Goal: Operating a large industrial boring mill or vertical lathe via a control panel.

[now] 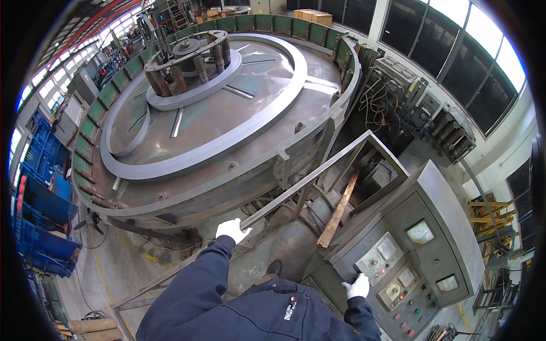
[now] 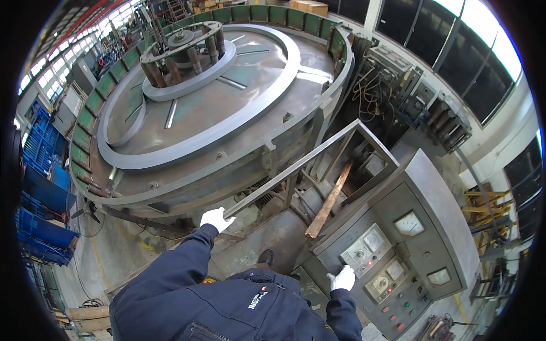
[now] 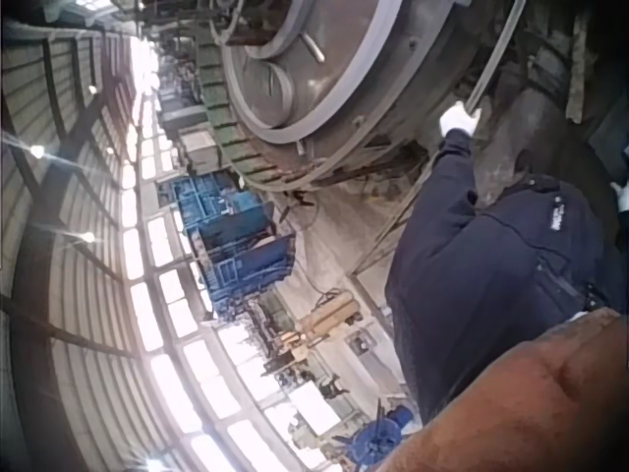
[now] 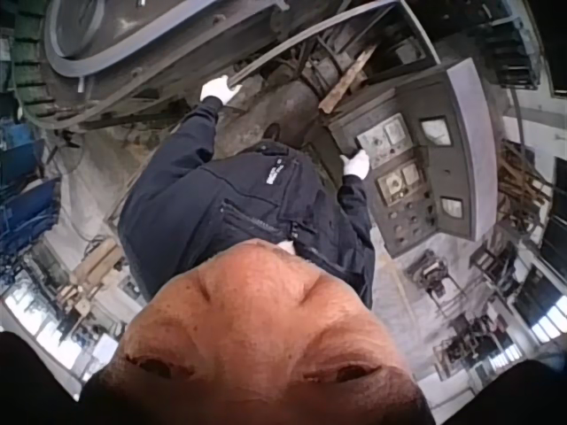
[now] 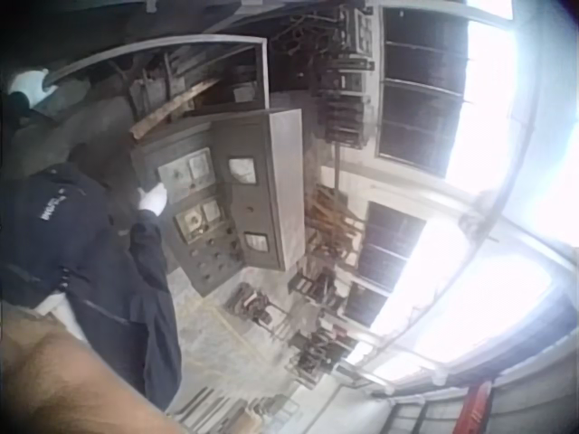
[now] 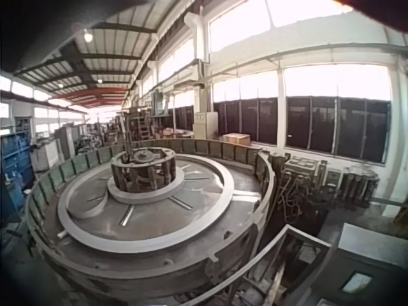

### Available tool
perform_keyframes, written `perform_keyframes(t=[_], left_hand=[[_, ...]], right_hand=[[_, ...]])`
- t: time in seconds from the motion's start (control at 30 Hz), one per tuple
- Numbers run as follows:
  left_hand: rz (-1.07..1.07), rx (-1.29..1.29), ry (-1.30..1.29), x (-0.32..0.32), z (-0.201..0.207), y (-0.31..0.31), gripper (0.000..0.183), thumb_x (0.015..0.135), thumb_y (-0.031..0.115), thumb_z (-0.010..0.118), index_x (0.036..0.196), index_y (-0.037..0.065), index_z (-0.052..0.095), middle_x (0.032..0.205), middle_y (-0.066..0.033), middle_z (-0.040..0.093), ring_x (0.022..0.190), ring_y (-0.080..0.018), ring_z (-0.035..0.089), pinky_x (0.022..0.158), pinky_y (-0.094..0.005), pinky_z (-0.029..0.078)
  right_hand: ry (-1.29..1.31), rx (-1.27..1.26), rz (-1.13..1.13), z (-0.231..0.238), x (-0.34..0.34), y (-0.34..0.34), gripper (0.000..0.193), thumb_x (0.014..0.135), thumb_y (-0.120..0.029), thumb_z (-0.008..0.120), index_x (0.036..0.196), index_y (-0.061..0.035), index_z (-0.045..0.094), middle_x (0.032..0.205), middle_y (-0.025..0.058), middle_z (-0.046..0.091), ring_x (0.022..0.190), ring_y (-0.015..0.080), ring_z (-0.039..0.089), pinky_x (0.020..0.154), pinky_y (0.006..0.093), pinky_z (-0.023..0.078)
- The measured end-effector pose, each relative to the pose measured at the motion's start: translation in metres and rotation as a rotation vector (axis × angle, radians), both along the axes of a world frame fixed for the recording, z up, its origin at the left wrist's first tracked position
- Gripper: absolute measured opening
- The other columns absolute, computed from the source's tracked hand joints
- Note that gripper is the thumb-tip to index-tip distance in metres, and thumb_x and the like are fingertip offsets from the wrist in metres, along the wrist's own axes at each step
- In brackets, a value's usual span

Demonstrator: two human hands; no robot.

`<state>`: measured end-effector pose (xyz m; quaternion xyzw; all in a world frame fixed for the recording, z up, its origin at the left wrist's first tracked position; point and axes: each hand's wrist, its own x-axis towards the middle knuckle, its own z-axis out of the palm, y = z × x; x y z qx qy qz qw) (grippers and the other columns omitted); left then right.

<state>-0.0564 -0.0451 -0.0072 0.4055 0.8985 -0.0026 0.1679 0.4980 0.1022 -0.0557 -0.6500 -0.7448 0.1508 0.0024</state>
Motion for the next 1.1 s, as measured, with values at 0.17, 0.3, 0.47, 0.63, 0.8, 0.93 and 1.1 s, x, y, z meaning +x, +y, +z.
perform_keyframes(t=[0.17,0.3,0.47,0.63,0.8,0.93,1.1], left_hand=[[-0.010,-0.012,-0.002,0.0010,0.0040,0.0013,0.069,0.096,0.071,0.063,0.119,0.007,0.073,0.108,-0.0166,0.081,0.101,-0.0352,0.078,0.091,-0.0466,0.062],[0.009,0.015,-0.001,0.0009,0.0013,0.0008,0.066,0.094,0.070,0.066,0.114,0.009,0.074,0.107,-0.0173,0.081,0.101,-0.0370,0.078,0.091,-0.0483,0.061],[-0.005,-0.016,-0.004,0.0001,0.0028,0.0011,0.069,0.096,0.071,0.063,0.118,0.007,0.073,0.108,-0.0168,0.081,0.101,-0.0352,0.078,0.091,-0.0468,0.061],[-0.008,-0.022,-0.010,0.0017,0.0075,0.0029,0.069,0.096,0.071,0.063,0.119,0.007,0.072,0.108,-0.0166,0.081,0.102,-0.0351,0.078,0.091,-0.0470,0.061],[0.015,0.018,-0.001,0.0000,-0.0010,-0.0002,0.064,0.093,0.069,0.067,0.113,0.009,0.073,0.106,-0.0171,0.080,0.101,-0.0369,0.078,0.091,-0.0484,0.061],[0.024,0.039,-0.002,0.0004,-0.0018,0.0000,0.062,0.092,0.069,0.069,0.110,0.010,0.074,0.105,-0.0176,0.080,0.101,-0.0381,0.077,0.091,-0.0493,0.061],[0.025,0.040,-0.006,0.0009,-0.0001,0.0000,0.062,0.092,0.069,0.069,0.110,0.010,0.074,0.105,-0.0182,0.080,0.101,-0.0380,0.077,0.091,-0.0490,0.061]], right_hand=[[-0.013,0.013,0.001,-0.0024,0.0010,0.0002,0.076,0.062,-0.036,0.104,0.117,-0.0023,0.064,0.112,0.0218,0.067,0.108,0.0417,0.068,0.095,0.0498,0.056],[-0.023,0.016,0.004,-0.0020,0.0002,0.0003,0.076,0.062,-0.036,0.104,0.116,-0.0024,0.064,0.111,0.0219,0.067,0.107,0.0416,0.068,0.094,0.0498,0.056],[-0.037,0.006,0.003,0.0024,-0.0021,0.0003,0.076,0.062,-0.037,0.104,0.117,-0.0025,0.063,0.111,0.0219,0.067,0.107,0.0415,0.068,0.094,0.0501,0.056],[-0.025,0.024,0.010,0.0012,-0.0004,-0.0008,0.076,0.063,-0.036,0.104,0.117,-0.0026,0.063,0.112,0.0217,0.067,0.107,0.0414,0.068,0.094,0.0504,0.056],[-0.022,0.022,0.015,0.0031,-0.0017,-0.0008,0.076,0.063,-0.036,0.104,0.117,-0.0027,0.063,0.111,0.0214,0.066,0.107,0.0412,0.067,0.094,0.0504,0.056],[-0.022,0.015,0.015,0.0012,-0.0006,-0.0004,0.075,0.063,-0.036,0.104,0.116,-0.0029,0.063,0.111,0.0214,0.066,0.108,0.0411,0.067,0.094,0.0503,0.056],[-0.034,0.001,0.007,0.0044,-0.0025,-0.0005,0.073,0.065,-0.036,0.103,0.117,-0.0039,0.063,0.112,0.0213,0.066,0.108,0.0410,0.068,0.095,0.0496,0.056]])
